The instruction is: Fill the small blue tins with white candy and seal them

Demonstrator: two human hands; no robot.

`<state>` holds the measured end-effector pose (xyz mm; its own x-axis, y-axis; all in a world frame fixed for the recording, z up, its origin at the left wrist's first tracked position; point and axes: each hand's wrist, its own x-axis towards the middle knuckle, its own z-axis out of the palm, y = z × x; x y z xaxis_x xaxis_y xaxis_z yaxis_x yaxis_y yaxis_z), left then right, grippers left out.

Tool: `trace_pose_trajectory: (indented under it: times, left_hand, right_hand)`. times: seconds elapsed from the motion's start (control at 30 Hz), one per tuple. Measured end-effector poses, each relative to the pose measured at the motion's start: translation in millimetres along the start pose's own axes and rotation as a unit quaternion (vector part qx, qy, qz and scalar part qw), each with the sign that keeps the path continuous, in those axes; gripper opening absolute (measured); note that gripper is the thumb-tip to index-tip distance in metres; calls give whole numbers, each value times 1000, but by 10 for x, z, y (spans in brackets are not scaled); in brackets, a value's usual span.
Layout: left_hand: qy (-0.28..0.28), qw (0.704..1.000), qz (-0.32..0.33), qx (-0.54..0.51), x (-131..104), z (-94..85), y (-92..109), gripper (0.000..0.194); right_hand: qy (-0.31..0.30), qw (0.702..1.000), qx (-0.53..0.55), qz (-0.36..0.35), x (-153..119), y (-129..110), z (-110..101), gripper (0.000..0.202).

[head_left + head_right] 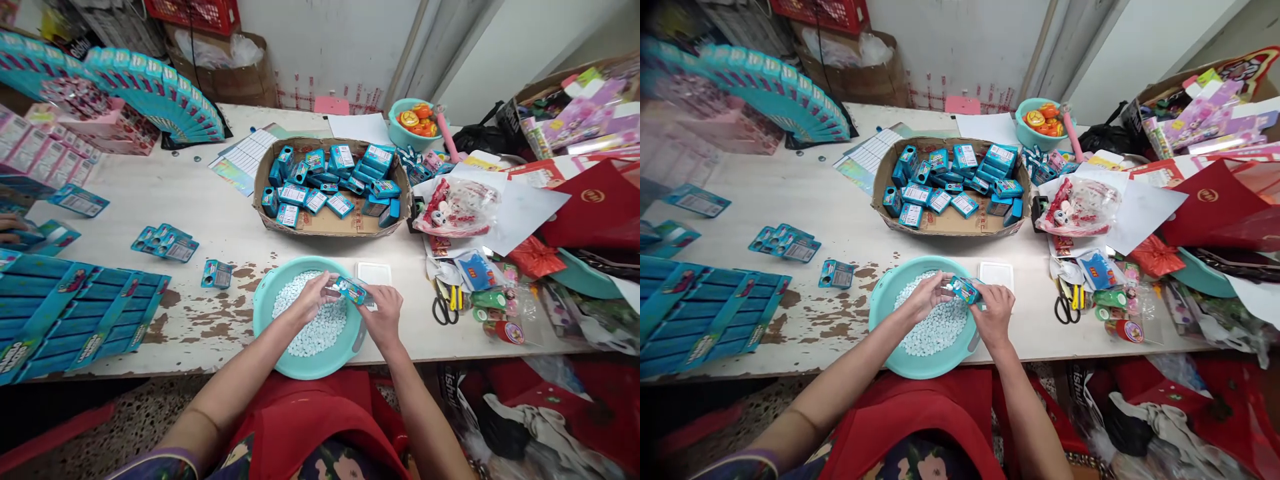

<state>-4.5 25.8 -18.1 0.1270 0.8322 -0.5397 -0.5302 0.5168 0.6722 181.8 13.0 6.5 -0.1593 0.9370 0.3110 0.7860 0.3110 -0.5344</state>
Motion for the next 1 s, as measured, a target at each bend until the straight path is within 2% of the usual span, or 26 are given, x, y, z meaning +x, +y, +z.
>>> trace_pose_trajectory:
  times: [0.07,0.13,0.17,0.23,0.3,0.37,0.43,0.5,0.57,0.6,0.63,0.7,0.77,0.83,0.93,1.0]
  left_hand:
    - [7,1000,6,-26,-5,47,-17,38]
    - [15,1000,18,-13,-8,14,-15,33]
    - [15,999,26,19,-17,-32,-5,31]
    - [9,986,65,154,-62,-168,30,31]
    - [11,945,119,305,-147,-314,85,34]
    - [30,883,186,430,-259,-416,158,45]
    - [28,816,252,519,-372,-448,249,60]
    - [-23,744,305,594,-461,-436,361,57]
    - [-63,709,323,624,-511,-443,487,45]
    - [-46,703,327,630,-520,-476,550,39]
    - [0,700,330,633,-517,-537,607,36]
    - [153,682,339,630,-479,-744,687,39]
    - [314,632,338,623,-408,-1041,699,46]
    - [420,574,313,629,-321,-1373,638,48]
    - [517,510,264,635,-186,-1839,462,41]
    - [564,482,260,618,-103,-2101,351,37]
  right_hand:
    - [-4,1000,4,9,-15,-14,69,26]
    - [-5,999,25,25,-30,-22,107,26]
    - [-5,998,44,37,-35,-23,114,27]
    - [-7,991,107,77,-42,-20,112,30]
    - [-3,974,181,135,-45,-23,117,33]
    - [10,959,225,173,-45,-64,157,35]
    - [8,957,241,162,-39,-174,244,35]
    - [-28,956,264,121,-6,-337,358,34]
    - [-72,946,303,92,94,-478,448,35]
    - [-83,940,320,85,186,-507,468,40]
    - [-82,938,328,80,311,-494,466,48]
    - [-35,949,305,68,668,-324,400,63]
    - [62,975,208,48,1143,16,293,59]
    - [120,989,87,22,1675,435,215,46]
    - [99,994,-37,17,2414,995,244,45]
    - [32,995,-96,-9,2794,1255,350,54]
